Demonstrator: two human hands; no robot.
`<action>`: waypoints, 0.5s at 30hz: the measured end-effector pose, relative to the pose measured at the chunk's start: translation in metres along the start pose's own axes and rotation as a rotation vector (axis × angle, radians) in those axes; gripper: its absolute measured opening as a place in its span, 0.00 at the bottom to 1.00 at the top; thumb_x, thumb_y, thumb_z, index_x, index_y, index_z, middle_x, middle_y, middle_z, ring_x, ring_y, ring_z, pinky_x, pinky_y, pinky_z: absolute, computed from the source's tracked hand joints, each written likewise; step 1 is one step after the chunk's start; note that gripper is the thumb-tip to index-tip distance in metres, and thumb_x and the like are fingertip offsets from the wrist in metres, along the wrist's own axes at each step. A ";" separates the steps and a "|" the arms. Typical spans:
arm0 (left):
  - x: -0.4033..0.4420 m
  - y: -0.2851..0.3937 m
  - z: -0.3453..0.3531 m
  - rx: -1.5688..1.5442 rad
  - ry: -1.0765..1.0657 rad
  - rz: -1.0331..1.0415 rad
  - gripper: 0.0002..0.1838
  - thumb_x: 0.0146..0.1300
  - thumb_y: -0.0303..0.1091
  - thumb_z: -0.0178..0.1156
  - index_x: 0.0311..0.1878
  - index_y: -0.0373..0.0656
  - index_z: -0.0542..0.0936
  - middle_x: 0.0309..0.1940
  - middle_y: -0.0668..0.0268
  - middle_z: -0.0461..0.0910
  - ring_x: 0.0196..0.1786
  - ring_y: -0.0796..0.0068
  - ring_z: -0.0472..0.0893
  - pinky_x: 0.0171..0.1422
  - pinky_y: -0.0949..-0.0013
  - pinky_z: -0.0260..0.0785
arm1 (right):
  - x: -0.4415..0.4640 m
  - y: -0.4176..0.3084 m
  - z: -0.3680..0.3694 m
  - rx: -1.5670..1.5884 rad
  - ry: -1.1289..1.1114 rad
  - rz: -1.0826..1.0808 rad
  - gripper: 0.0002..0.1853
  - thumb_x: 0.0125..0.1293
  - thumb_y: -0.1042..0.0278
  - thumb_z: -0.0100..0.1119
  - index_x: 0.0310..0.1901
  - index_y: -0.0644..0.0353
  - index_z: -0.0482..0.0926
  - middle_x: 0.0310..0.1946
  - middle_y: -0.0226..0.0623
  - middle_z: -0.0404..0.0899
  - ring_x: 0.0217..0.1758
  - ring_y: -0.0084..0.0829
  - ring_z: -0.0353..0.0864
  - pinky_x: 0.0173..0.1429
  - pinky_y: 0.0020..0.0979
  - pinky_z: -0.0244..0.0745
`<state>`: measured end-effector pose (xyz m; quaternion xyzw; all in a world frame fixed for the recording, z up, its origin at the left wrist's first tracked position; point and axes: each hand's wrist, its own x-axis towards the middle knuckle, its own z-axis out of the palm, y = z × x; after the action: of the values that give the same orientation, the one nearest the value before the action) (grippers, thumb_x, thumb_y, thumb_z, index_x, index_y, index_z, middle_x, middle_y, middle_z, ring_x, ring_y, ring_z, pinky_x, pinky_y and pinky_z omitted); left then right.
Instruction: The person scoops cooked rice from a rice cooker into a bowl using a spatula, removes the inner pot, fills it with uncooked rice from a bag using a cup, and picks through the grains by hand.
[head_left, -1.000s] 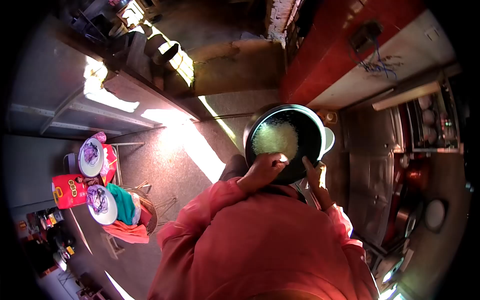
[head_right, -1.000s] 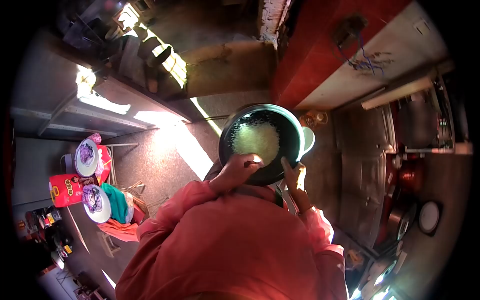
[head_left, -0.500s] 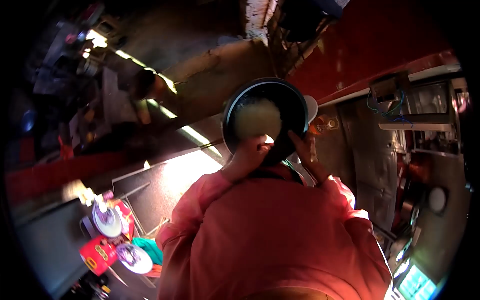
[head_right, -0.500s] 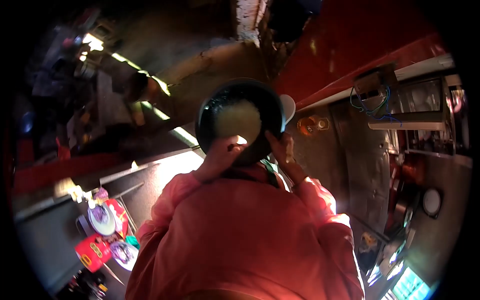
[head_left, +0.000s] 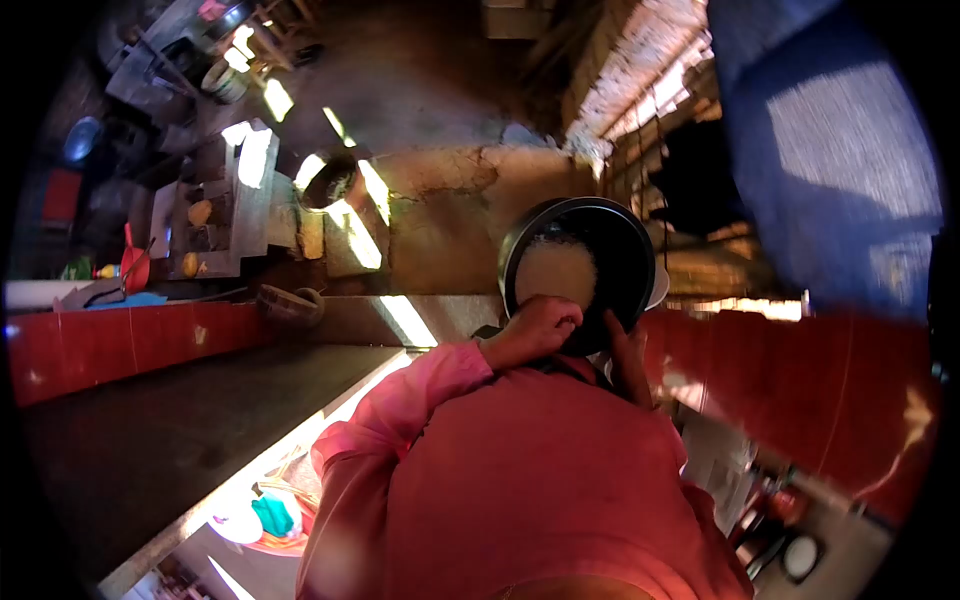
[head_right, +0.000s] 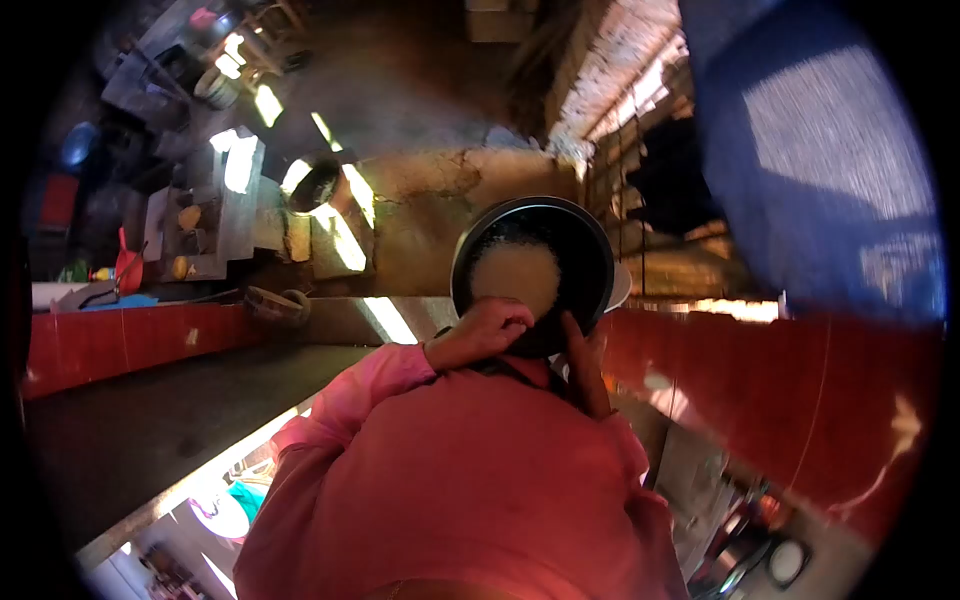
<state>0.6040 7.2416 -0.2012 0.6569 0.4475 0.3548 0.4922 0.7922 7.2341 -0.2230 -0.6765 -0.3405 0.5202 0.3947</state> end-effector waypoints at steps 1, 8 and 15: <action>0.016 0.000 -0.013 0.014 0.007 -0.021 0.06 0.52 0.27 0.55 0.34 0.39 0.78 0.25 0.59 0.77 0.29 0.65 0.78 0.34 0.67 0.68 | 0.016 -0.015 0.009 -0.006 -0.050 0.016 0.18 0.58 0.60 0.61 0.40 0.70 0.79 0.34 0.36 0.80 0.35 0.25 0.77 0.40 0.28 0.72; 0.099 -0.019 -0.088 -0.035 0.129 -0.178 0.07 0.53 0.27 0.54 0.33 0.37 0.78 0.25 0.57 0.78 0.29 0.65 0.78 0.34 0.66 0.68 | 0.146 -0.078 0.070 -0.206 -0.319 -0.001 0.16 0.59 0.60 0.60 0.36 0.68 0.79 0.30 0.30 0.78 0.31 0.19 0.73 0.35 0.24 0.68; 0.183 -0.083 -0.169 -0.032 0.160 -0.166 0.07 0.53 0.27 0.53 0.32 0.35 0.78 0.26 0.56 0.78 0.29 0.64 0.78 0.35 0.65 0.68 | 0.251 -0.099 0.160 -0.248 -0.274 -0.029 0.16 0.58 0.60 0.61 0.33 0.69 0.79 0.28 0.31 0.78 0.30 0.20 0.72 0.33 0.27 0.67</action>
<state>0.4948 7.4781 -0.2324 0.5791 0.5327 0.3713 0.4930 0.6891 7.5269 -0.2684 -0.6376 -0.4624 0.5558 0.2657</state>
